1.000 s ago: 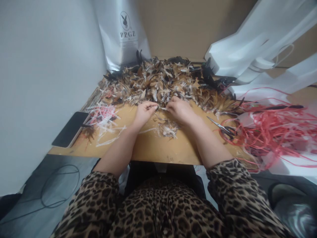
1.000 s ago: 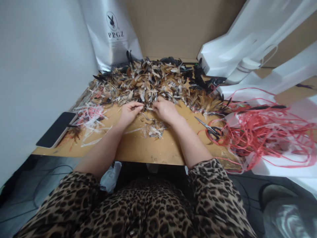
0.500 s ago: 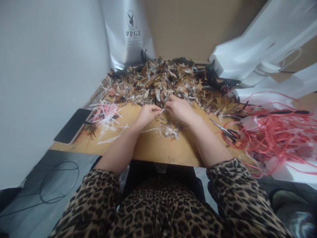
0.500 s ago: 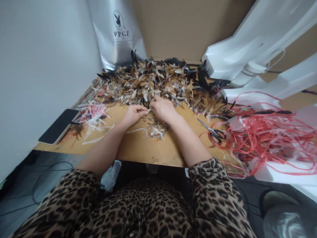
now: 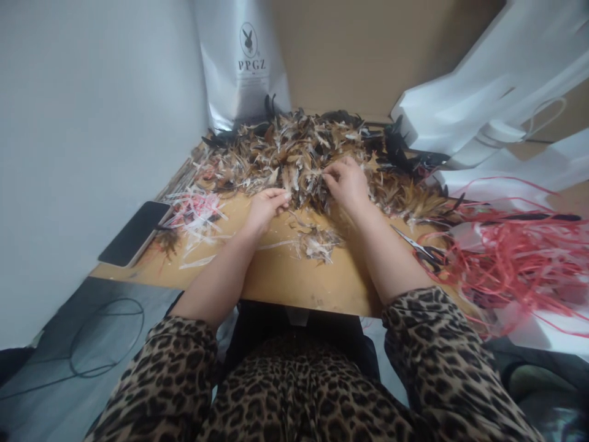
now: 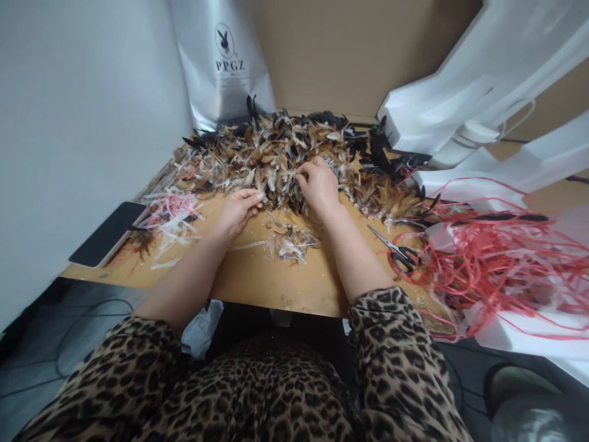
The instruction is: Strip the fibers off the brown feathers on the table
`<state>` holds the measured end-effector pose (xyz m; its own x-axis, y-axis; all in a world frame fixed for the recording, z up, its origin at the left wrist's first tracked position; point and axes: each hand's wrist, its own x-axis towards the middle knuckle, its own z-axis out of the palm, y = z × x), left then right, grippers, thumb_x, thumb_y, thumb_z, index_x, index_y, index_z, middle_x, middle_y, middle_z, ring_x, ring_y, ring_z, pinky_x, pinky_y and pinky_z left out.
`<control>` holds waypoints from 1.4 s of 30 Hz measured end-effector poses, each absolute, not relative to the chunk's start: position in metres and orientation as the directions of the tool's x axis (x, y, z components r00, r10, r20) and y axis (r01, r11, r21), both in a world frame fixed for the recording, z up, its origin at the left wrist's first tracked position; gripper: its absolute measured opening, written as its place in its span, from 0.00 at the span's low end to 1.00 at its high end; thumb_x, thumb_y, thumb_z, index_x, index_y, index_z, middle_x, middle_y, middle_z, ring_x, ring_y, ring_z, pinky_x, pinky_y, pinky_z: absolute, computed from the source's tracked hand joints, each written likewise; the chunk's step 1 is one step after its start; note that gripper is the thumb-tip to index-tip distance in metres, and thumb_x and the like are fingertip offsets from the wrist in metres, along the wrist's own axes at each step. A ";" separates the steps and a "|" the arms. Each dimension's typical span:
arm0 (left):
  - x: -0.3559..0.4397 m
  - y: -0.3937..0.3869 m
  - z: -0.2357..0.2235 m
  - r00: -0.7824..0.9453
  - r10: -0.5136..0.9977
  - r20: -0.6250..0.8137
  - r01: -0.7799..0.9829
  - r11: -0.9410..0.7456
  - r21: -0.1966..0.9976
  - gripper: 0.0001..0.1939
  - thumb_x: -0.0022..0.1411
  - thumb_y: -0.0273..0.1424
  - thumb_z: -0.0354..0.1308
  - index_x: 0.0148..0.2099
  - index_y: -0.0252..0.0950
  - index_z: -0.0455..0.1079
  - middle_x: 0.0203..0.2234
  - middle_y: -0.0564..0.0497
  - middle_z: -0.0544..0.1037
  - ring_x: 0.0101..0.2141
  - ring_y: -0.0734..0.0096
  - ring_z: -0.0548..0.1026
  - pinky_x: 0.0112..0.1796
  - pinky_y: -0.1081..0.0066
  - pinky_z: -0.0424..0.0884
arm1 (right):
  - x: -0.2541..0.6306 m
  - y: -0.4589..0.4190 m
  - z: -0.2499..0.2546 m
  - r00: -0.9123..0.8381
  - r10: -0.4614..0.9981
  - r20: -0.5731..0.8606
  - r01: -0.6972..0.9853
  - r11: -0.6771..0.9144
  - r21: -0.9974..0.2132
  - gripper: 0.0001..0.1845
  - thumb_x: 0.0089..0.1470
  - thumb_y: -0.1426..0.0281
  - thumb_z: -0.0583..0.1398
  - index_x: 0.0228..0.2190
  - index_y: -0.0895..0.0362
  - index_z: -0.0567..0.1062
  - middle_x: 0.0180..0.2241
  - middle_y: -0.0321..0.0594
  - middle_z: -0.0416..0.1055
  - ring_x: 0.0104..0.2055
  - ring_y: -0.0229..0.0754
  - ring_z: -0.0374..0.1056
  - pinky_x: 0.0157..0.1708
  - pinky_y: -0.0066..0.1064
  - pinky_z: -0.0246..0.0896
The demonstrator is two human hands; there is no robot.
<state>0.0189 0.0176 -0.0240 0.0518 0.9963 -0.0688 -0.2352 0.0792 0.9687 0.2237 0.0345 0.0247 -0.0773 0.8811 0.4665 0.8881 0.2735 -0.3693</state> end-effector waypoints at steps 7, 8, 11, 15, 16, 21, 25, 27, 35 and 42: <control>0.020 0.019 -0.024 0.078 0.988 -0.130 -0.359 0.149 0.921 0.12 0.44 0.29 0.69 0.31 0.31 0.72 0.22 0.52 0.75 0.22 0.83 0.70 0.22 0.81 0.62 | 0.203 0.051 0.024 -0.066 0.909 0.411 0.936 0.199 -0.290 0.13 0.52 0.65 0.56 0.34 0.58 0.77 0.37 0.50 0.71 0.38 0.48 0.66 0.37 0.36 0.59; 0.020 0.019 -0.024 0.081 0.987 -0.136 -0.369 0.156 0.916 0.12 0.43 0.28 0.69 0.31 0.31 0.71 0.22 0.52 0.75 0.22 0.83 0.71 0.23 0.81 0.63 | 0.202 0.053 0.024 -0.063 0.916 0.395 0.942 0.186 -0.280 0.12 0.51 0.65 0.57 0.32 0.58 0.78 0.36 0.50 0.72 0.37 0.48 0.66 0.36 0.35 0.59; 0.020 0.019 -0.024 0.089 0.986 -0.140 -0.395 0.164 0.904 0.12 0.44 0.27 0.69 0.31 0.31 0.71 0.23 0.52 0.75 0.24 0.81 0.73 0.26 0.80 0.67 | 0.205 0.053 0.020 -0.030 0.930 0.367 0.924 0.165 -0.344 0.10 0.49 0.66 0.58 0.26 0.58 0.77 0.29 0.47 0.73 0.34 0.46 0.66 0.34 0.33 0.59; 0.021 0.017 -0.023 0.111 0.985 -0.134 -0.419 0.169 0.892 0.10 0.45 0.24 0.68 0.31 0.31 0.71 0.23 0.52 0.75 0.25 0.81 0.74 0.27 0.80 0.68 | 0.212 0.046 0.016 0.028 0.968 0.251 0.643 0.175 -0.745 0.10 0.43 0.64 0.62 0.21 0.58 0.74 0.19 0.37 0.68 0.24 0.36 0.61 0.26 0.27 0.55; 0.022 0.016 -0.023 0.118 0.984 -0.136 -0.425 0.174 0.889 0.10 0.45 0.23 0.68 0.31 0.30 0.71 0.23 0.52 0.76 0.24 0.81 0.74 0.26 0.81 0.67 | 0.212 0.043 0.015 0.033 0.983 0.179 0.501 0.139 -0.854 0.11 0.41 0.63 0.63 0.21 0.59 0.73 0.18 0.35 0.67 0.21 0.34 0.58 0.23 0.26 0.53; 0.023 0.012 -0.020 0.171 0.970 -0.175 -0.415 0.232 0.880 0.07 0.48 0.23 0.66 0.31 0.30 0.71 0.25 0.50 0.77 0.24 0.81 0.75 0.25 0.82 0.67 | 0.203 0.028 0.013 -0.077 0.993 -0.088 -0.135 -0.098 -0.986 0.16 0.32 0.64 0.68 0.22 0.58 0.70 0.19 0.31 0.67 0.16 0.28 0.54 0.15 0.22 0.44; 0.021 0.011 -0.020 0.243 0.948 -0.206 -0.408 0.292 0.865 0.07 0.50 0.23 0.65 0.33 0.29 0.71 0.30 0.46 0.80 0.25 0.79 0.76 0.23 0.82 0.67 | 0.187 0.023 0.007 -0.110 0.986 -0.122 -0.273 -0.149 -0.950 0.18 0.30 0.67 0.71 0.23 0.58 0.70 0.16 0.28 0.64 0.17 0.27 0.54 0.15 0.20 0.43; 0.021 0.011 -0.019 0.264 0.938 -0.224 -0.415 0.320 0.852 0.07 0.51 0.23 0.65 0.34 0.29 0.71 0.30 0.45 0.80 0.25 0.78 0.77 0.22 0.82 0.67 | 0.180 0.021 0.003 -0.115 0.987 -0.108 -0.284 -0.137 -0.949 0.18 0.30 0.66 0.71 0.23 0.58 0.70 0.15 0.27 0.62 0.17 0.27 0.53 0.15 0.20 0.44; 0.021 0.009 -0.015 0.341 0.908 -0.242 -0.481 0.390 0.785 0.03 0.55 0.18 0.60 0.35 0.27 0.72 0.26 0.47 0.79 0.22 0.81 0.76 0.20 0.86 0.66 | 0.166 0.020 -0.012 -0.127 0.991 -0.030 -0.334 -0.072 -0.940 0.22 0.27 0.60 0.73 0.23 0.58 0.72 0.16 0.29 0.67 0.18 0.27 0.57 0.18 0.21 0.49; 0.022 0.008 -0.011 0.389 0.882 -0.267 -0.540 0.453 0.709 0.06 0.59 0.16 0.55 0.33 0.28 0.71 0.23 0.51 0.77 0.20 0.86 0.74 0.21 0.88 0.66 | 0.163 0.018 -0.014 -0.204 0.979 0.003 -0.401 -0.081 -0.912 0.22 0.27 0.60 0.73 0.23 0.57 0.72 0.17 0.29 0.68 0.20 0.29 0.60 0.20 0.22 0.51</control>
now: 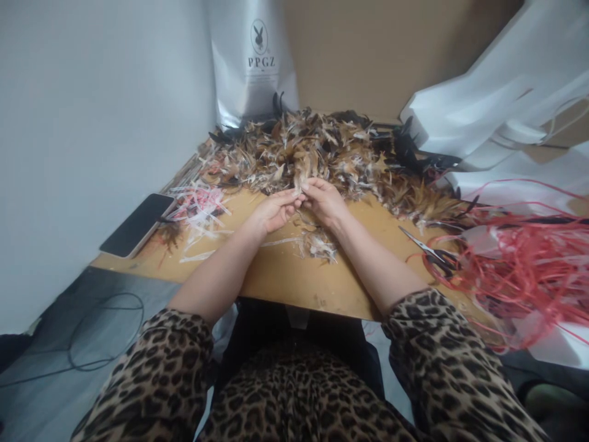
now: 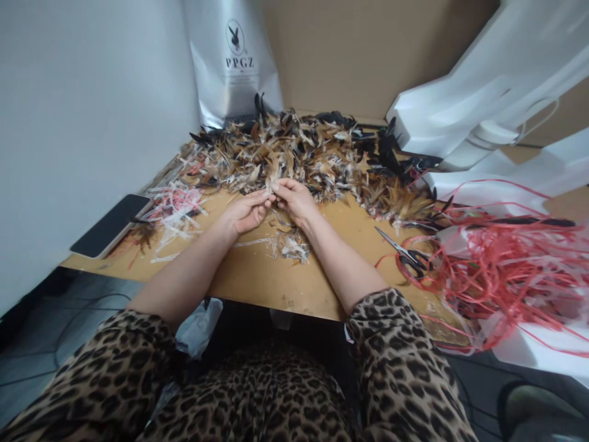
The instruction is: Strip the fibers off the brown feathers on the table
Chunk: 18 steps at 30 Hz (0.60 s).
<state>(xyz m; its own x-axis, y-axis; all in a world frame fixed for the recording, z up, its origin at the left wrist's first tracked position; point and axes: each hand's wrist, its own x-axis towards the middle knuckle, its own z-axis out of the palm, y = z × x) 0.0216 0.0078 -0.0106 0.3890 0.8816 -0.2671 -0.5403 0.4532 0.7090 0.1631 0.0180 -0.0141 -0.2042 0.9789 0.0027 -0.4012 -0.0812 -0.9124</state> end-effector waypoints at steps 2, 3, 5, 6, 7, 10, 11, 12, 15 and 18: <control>0.022 0.007 -0.010 0.393 0.880 -0.267 -0.548 0.457 0.700 0.06 0.59 0.16 0.54 0.33 0.28 0.71 0.22 0.51 0.77 0.20 0.86 0.73 0.21 0.89 0.65 | 0.163 0.018 -0.015 -0.215 0.977 0.009 -0.410 -0.082 -0.908 0.22 0.27 0.60 0.73 0.23 0.57 0.72 0.18 0.29 0.68 0.21 0.29 0.60 0.21 0.22 0.52; 0.023 0.007 -0.010 0.389 0.883 -0.264 -0.551 0.452 0.701 0.06 0.59 0.16 0.55 0.33 0.28 0.71 0.22 0.52 0.77 0.20 0.86 0.73 0.21 0.89 0.65 | 0.163 0.019 -0.016 -0.214 0.977 0.012 -0.408 -0.078 -0.910 0.22 0.27 0.60 0.73 0.23 0.57 0.72 0.18 0.30 0.68 0.21 0.29 0.60 0.21 0.22 0.52; 0.024 0.008 -0.011 0.355 0.902 -0.245 -0.553 0.414 0.723 0.06 0.57 0.15 0.56 0.33 0.28 0.71 0.22 0.51 0.77 0.20 0.86 0.74 0.22 0.88 0.66 | 0.164 0.020 -0.017 -0.197 0.980 0.016 -0.379 -0.061 -0.923 0.21 0.28 0.60 0.72 0.23 0.58 0.73 0.18 0.30 0.68 0.21 0.29 0.60 0.21 0.22 0.52; 0.024 0.008 -0.012 0.322 0.919 -0.229 -0.550 0.378 0.745 0.05 0.56 0.15 0.57 0.33 0.27 0.71 0.22 0.51 0.77 0.20 0.85 0.74 0.22 0.88 0.66 | 0.165 0.021 -0.018 -0.176 0.984 0.015 -0.357 -0.049 -0.933 0.21 0.29 0.59 0.72 0.24 0.58 0.73 0.18 0.30 0.68 0.20 0.28 0.59 0.20 0.22 0.51; 0.025 0.009 -0.013 0.282 0.936 -0.209 -0.544 0.335 0.769 0.05 0.55 0.16 0.58 0.33 0.27 0.71 0.22 0.50 0.77 0.21 0.84 0.74 0.23 0.87 0.67 | 0.165 0.022 -0.018 -0.148 0.989 0.013 -0.335 -0.038 -0.942 0.20 0.30 0.59 0.72 0.24 0.58 0.74 0.18 0.30 0.68 0.20 0.28 0.59 0.20 0.22 0.51; 0.025 0.011 -0.018 0.160 0.977 -0.143 -0.507 0.205 0.837 0.06 0.51 0.18 0.63 0.33 0.28 0.70 0.23 0.49 0.78 0.22 0.82 0.75 0.25 0.84 0.68 | 0.165 0.022 -0.017 -0.073 0.997 0.002 -0.287 -0.019 -0.958 0.20 0.30 0.60 0.71 0.26 0.59 0.76 0.17 0.30 0.67 0.19 0.28 0.57 0.19 0.22 0.50; 0.025 0.012 -0.019 0.133 0.984 -0.123 -0.493 0.173 0.853 0.07 0.50 0.20 0.64 0.33 0.29 0.71 0.24 0.49 0.78 0.23 0.81 0.75 0.26 0.84 0.69 | 0.165 0.021 -0.016 -0.060 0.998 -0.004 -0.282 -0.020 -0.959 0.20 0.30 0.60 0.71 0.27 0.59 0.76 0.17 0.30 0.68 0.19 0.28 0.57 0.19 0.22 0.49; 0.025 0.012 -0.021 0.115 0.988 -0.102 -0.479 0.145 0.866 0.08 0.49 0.21 0.65 0.34 0.29 0.71 0.24 0.50 0.79 0.24 0.81 0.76 0.27 0.83 0.69 | 0.164 0.021 -0.015 -0.050 0.999 -0.010 -0.280 -0.023 -0.960 0.20 0.31 0.60 0.70 0.27 0.59 0.77 0.18 0.31 0.68 0.19 0.28 0.57 0.19 0.22 0.49; 0.024 0.013 -0.023 0.093 0.994 -0.052 -0.455 0.089 0.886 0.11 0.47 0.23 0.67 0.35 0.30 0.71 0.26 0.50 0.79 0.24 0.81 0.76 0.28 0.83 0.69 | 0.161 0.019 -0.014 -0.020 1.000 -0.016 -0.272 -0.021 -0.962 0.19 0.32 0.60 0.69 0.27 0.59 0.77 0.20 0.32 0.70 0.20 0.29 0.58 0.18 0.23 0.49; 0.023 0.013 -0.023 0.095 0.995 -0.040 -0.442 0.078 0.893 0.13 0.46 0.24 0.67 0.36 0.30 0.72 0.27 0.50 0.80 0.25 0.81 0.76 0.28 0.82 0.69 | 0.158 0.016 -0.012 0.012 1.000 0.015 -0.230 0.017 -0.973 0.17 0.34 0.61 0.68 0.27 0.59 0.77 0.18 0.32 0.69 0.19 0.29 0.57 0.18 0.23 0.48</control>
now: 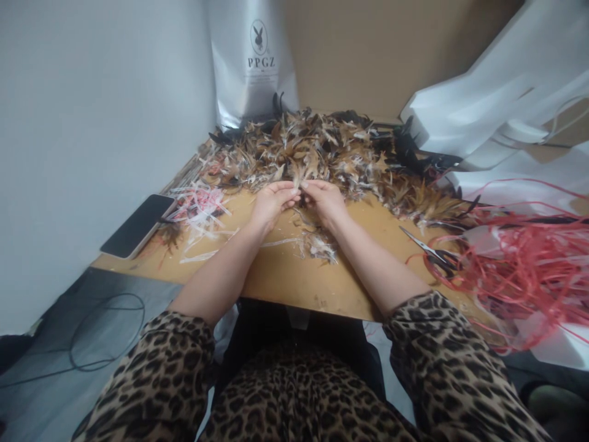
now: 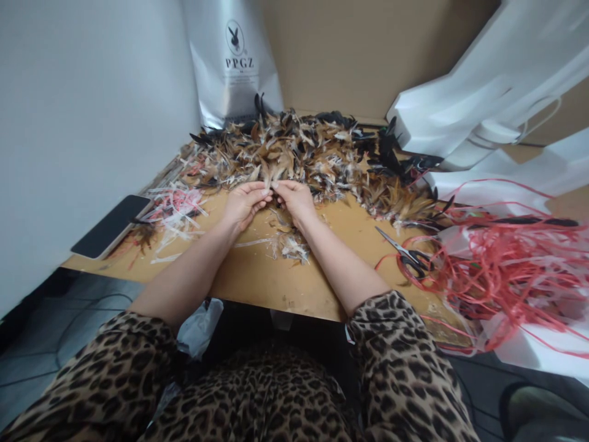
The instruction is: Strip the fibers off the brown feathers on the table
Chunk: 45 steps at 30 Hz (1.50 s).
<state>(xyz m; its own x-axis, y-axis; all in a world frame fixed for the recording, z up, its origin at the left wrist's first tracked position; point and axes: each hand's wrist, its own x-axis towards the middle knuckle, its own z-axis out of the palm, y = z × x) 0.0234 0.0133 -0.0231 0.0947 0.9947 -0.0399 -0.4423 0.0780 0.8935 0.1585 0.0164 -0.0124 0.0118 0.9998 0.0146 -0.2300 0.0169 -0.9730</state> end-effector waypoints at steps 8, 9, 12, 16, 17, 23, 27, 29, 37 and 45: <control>0.026 0.011 -0.018 0.062 0.997 -0.052 -0.406 0.072 0.911 0.11 0.46 0.22 0.66 0.35 0.29 0.71 0.22 0.51 0.78 0.23 0.79 0.76 0.27 0.82 0.70 | 0.158 0.013 -0.005 0.028 0.996 0.086 -0.154 0.089 -0.984 0.12 0.34 0.64 0.67 0.22 0.59 0.76 0.16 0.29 0.65 0.19 0.29 0.55 0.20 0.24 0.48; 0.026 0.011 -0.017 0.081 0.994 -0.067 -0.422 0.095 0.901 0.11 0.47 0.21 0.66 0.35 0.29 0.71 0.23 0.50 0.78 0.23 0.80 0.76 0.27 0.82 0.70 | 0.158 0.014 -0.005 0.020 0.996 0.089 -0.167 0.091 -0.982 0.13 0.33 0.64 0.68 0.22 0.59 0.76 0.16 0.29 0.65 0.19 0.29 0.55 0.20 0.24 0.48; 0.025 0.010 -0.014 0.182 0.972 -0.145 -0.483 0.217 0.848 0.07 0.51 0.19 0.63 0.35 0.28 0.71 0.24 0.49 0.79 0.23 0.82 0.76 0.26 0.84 0.69 | 0.160 0.015 -0.007 -0.018 0.998 0.065 -0.214 0.059 -0.975 0.14 0.33 0.63 0.68 0.23 0.59 0.75 0.16 0.30 0.66 0.18 0.29 0.55 0.20 0.24 0.48; 0.024 0.009 -0.009 0.307 0.924 -0.228 -0.513 0.362 0.778 0.04 0.56 0.17 0.58 0.34 0.27 0.72 0.23 0.49 0.78 0.22 0.84 0.75 0.24 0.86 0.68 | 0.162 0.017 -0.009 -0.070 0.997 0.034 -0.258 0.015 -0.966 0.17 0.31 0.62 0.70 0.24 0.58 0.75 0.18 0.30 0.68 0.19 0.29 0.58 0.22 0.24 0.52; 0.024 0.009 -0.009 0.318 0.917 -0.240 -0.509 0.379 0.773 0.04 0.56 0.17 0.58 0.34 0.26 0.72 0.23 0.49 0.78 0.21 0.83 0.75 0.24 0.86 0.68 | 0.163 0.017 -0.009 -0.079 0.996 0.035 -0.259 0.013 -0.966 0.17 0.30 0.62 0.70 0.24 0.58 0.75 0.18 0.30 0.68 0.19 0.30 0.58 0.22 0.24 0.53; 0.020 0.011 -0.013 0.329 0.916 -0.229 -0.472 0.369 0.800 0.02 0.56 0.18 0.59 0.34 0.26 0.72 0.23 0.47 0.78 0.22 0.81 0.75 0.23 0.85 0.69 | 0.164 0.017 -0.009 -0.089 0.996 0.027 -0.202 0.009 -0.979 0.18 0.30 0.61 0.70 0.24 0.58 0.76 0.19 0.32 0.69 0.21 0.31 0.60 0.24 0.25 0.55; 0.018 0.013 -0.016 0.308 0.925 -0.224 -0.460 0.351 0.816 0.04 0.54 0.20 0.61 0.35 0.26 0.73 0.25 0.47 0.79 0.23 0.79 0.76 0.24 0.84 0.70 | 0.167 0.017 -0.006 -0.082 0.996 0.040 -0.125 0.030 -0.992 0.17 0.33 0.59 0.69 0.24 0.59 0.76 0.17 0.32 0.67 0.20 0.31 0.57 0.22 0.25 0.52; 0.017 0.014 -0.016 0.266 0.939 -0.217 -0.471 0.323 0.821 0.04 0.54 0.20 0.62 0.34 0.27 0.72 0.26 0.47 0.79 0.23 0.79 0.77 0.25 0.83 0.70 | 0.171 0.017 -0.003 -0.085 0.994 0.067 -0.082 0.061 -0.995 0.16 0.34 0.60 0.68 0.23 0.59 0.76 0.16 0.31 0.66 0.19 0.30 0.55 0.21 0.25 0.50; 0.019 0.012 -0.015 0.235 0.948 -0.212 -0.434 0.298 0.850 0.02 0.53 0.20 0.62 0.33 0.26 0.72 0.24 0.47 0.78 0.23 0.77 0.77 0.23 0.83 0.69 | 0.178 0.022 -0.007 -0.193 0.977 0.093 0.058 0.106 -0.993 0.14 0.35 0.63 0.68 0.21 0.59 0.74 0.19 0.33 0.69 0.22 0.31 0.59 0.24 0.25 0.52; 0.019 0.014 -0.019 0.278 0.942 -0.188 -0.456 0.302 0.837 0.01 0.53 0.18 0.62 0.31 0.26 0.73 0.21 0.48 0.77 0.22 0.81 0.76 0.26 0.84 0.70 | 0.179 0.022 -0.006 -0.238 0.969 0.074 -0.013 0.073 -0.997 0.16 0.32 0.64 0.70 0.22 0.59 0.73 0.21 0.35 0.72 0.24 0.33 0.64 0.27 0.26 0.58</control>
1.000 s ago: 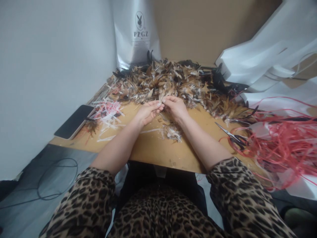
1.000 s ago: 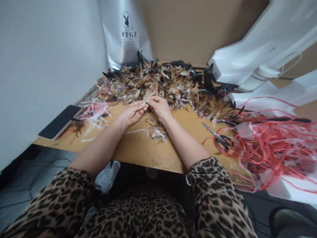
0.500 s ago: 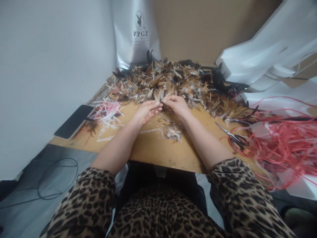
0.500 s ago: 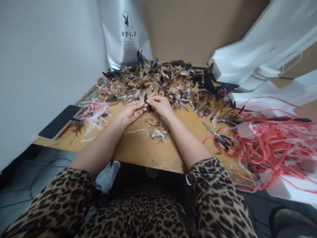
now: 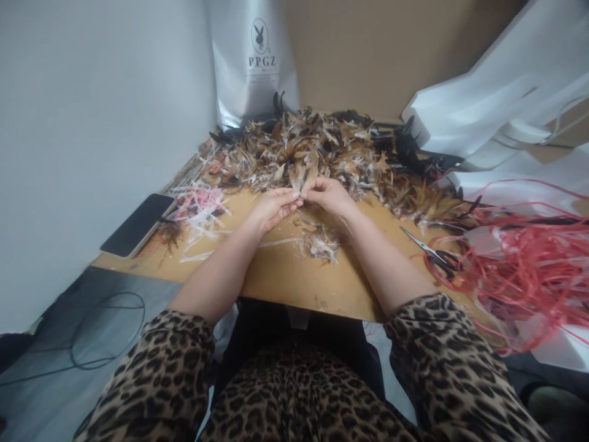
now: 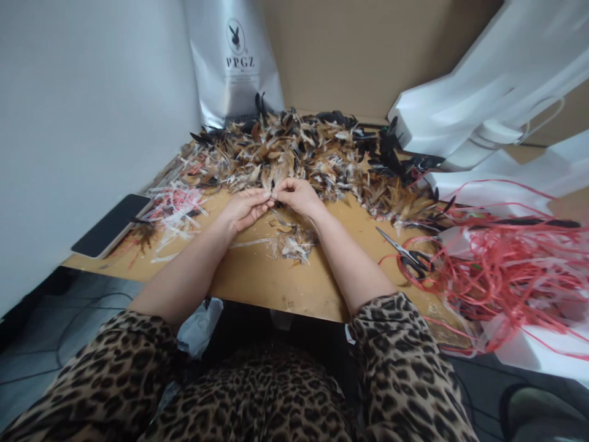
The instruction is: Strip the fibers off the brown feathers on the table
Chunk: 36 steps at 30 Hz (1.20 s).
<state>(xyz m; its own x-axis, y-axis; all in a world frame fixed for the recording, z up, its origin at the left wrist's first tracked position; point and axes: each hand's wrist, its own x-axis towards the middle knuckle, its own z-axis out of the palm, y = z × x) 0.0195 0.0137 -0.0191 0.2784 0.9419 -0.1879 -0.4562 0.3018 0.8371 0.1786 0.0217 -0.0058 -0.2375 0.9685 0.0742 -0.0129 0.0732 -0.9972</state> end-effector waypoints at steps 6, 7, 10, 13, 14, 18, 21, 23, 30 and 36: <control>0.021 0.012 -0.018 0.258 0.945 -0.201 -0.451 0.302 0.840 0.02 0.52 0.18 0.62 0.30 0.26 0.73 0.21 0.48 0.77 0.21 0.83 0.74 0.26 0.84 0.70 | 0.183 0.023 -0.003 -0.278 0.959 0.047 -0.023 0.042 -0.999 0.15 0.32 0.66 0.71 0.23 0.60 0.75 0.19 0.34 0.71 0.22 0.32 0.62 0.23 0.25 0.55; 0.021 0.012 -0.018 0.253 0.946 -0.202 -0.449 0.300 0.841 0.02 0.52 0.18 0.62 0.30 0.26 0.72 0.21 0.49 0.77 0.21 0.83 0.74 0.26 0.84 0.70 | 0.184 0.023 -0.002 -0.285 0.958 0.044 -0.024 0.039 -0.999 0.15 0.32 0.66 0.71 0.24 0.60 0.76 0.19 0.34 0.71 0.21 0.31 0.61 0.22 0.24 0.54; 0.021 0.012 -0.017 0.230 0.953 -0.200 -0.460 0.287 0.840 0.03 0.51 0.18 0.63 0.30 0.26 0.72 0.21 0.49 0.77 0.21 0.83 0.74 0.26 0.84 0.70 | 0.185 0.024 -0.001 -0.296 0.955 0.021 -0.033 0.012 -0.999 0.16 0.31 0.66 0.71 0.23 0.60 0.76 0.18 0.33 0.70 0.19 0.30 0.60 0.20 0.23 0.52; 0.021 0.013 -0.017 0.227 0.954 -0.195 -0.460 0.282 0.842 0.04 0.50 0.18 0.64 0.30 0.26 0.72 0.22 0.49 0.77 0.21 0.83 0.74 0.26 0.84 0.70 | 0.184 0.024 0.001 -0.260 0.965 -0.007 -0.065 -0.025 -0.998 0.17 0.30 0.64 0.72 0.22 0.61 0.76 0.17 0.34 0.70 0.18 0.29 0.60 0.18 0.22 0.53; 0.021 0.013 -0.017 0.231 0.954 -0.192 -0.453 0.280 0.846 0.03 0.50 0.19 0.64 0.30 0.26 0.72 0.22 0.49 0.77 0.21 0.83 0.74 0.26 0.84 0.70 | 0.183 0.024 0.001 -0.241 0.971 -0.016 -0.075 -0.035 -0.997 0.17 0.29 0.63 0.72 0.22 0.61 0.76 0.18 0.34 0.70 0.18 0.29 0.60 0.18 0.22 0.54; 0.020 0.011 -0.017 0.246 0.953 -0.179 -0.410 0.270 0.871 0.04 0.50 0.20 0.65 0.31 0.26 0.73 0.22 0.48 0.77 0.22 0.83 0.74 0.27 0.84 0.70 | 0.180 0.023 0.002 -0.197 0.980 -0.029 -0.095 -0.049 -0.994 0.18 0.29 0.62 0.73 0.20 0.61 0.76 0.18 0.35 0.71 0.17 0.29 0.60 0.17 0.22 0.54; 0.020 0.009 -0.015 0.253 0.951 -0.178 -0.388 0.269 0.882 0.05 0.49 0.21 0.66 0.31 0.26 0.74 0.22 0.48 0.77 0.22 0.82 0.74 0.27 0.84 0.70 | 0.179 0.021 0.003 -0.199 0.979 -0.037 -0.091 -0.056 -0.994 0.17 0.30 0.63 0.72 0.20 0.61 0.75 0.18 0.36 0.71 0.18 0.29 0.60 0.17 0.22 0.54; 0.021 0.008 -0.015 0.255 0.950 -0.178 -0.384 0.269 0.883 0.05 0.49 0.21 0.66 0.31 0.26 0.74 0.22 0.48 0.77 0.22 0.82 0.74 0.27 0.84 0.71 | 0.179 0.020 0.004 -0.195 0.980 -0.043 -0.078 -0.059 -0.995 0.17 0.30 0.64 0.72 0.20 0.61 0.75 0.18 0.36 0.71 0.17 0.29 0.59 0.17 0.22 0.53; 0.020 0.010 -0.015 0.215 0.955 -0.207 -0.439 0.283 0.853 0.04 0.51 0.20 0.64 0.32 0.27 0.73 0.25 0.46 0.79 0.23 0.80 0.76 0.27 0.83 0.71 | 0.182 0.024 0.003 -0.170 0.985 -0.041 -0.075 -0.054 -0.996 0.17 0.32 0.63 0.71 0.18 0.59 0.71 0.13 0.31 0.63 0.16 0.29 0.55 0.16 0.24 0.47; 0.018 0.009 -0.013 0.270 0.935 -0.229 -0.376 0.322 0.869 0.05 0.53 0.24 0.63 0.35 0.28 0.74 0.27 0.46 0.80 0.23 0.78 0.77 0.22 0.83 0.69 | 0.182 0.023 0.002 -0.180 0.983 -0.027 -0.018 -0.031 -0.999 0.17 0.32 0.61 0.71 0.19 0.59 0.73 0.13 0.31 0.64 0.16 0.29 0.54 0.17 0.24 0.45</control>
<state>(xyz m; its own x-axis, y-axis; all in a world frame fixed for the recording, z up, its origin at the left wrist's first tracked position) 0.0183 0.0092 -0.0135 0.2698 0.9352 -0.2294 -0.3764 0.3217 0.8688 0.1818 0.0227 0.0019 -0.1804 0.9832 -0.0273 -0.0179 -0.0310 -0.9994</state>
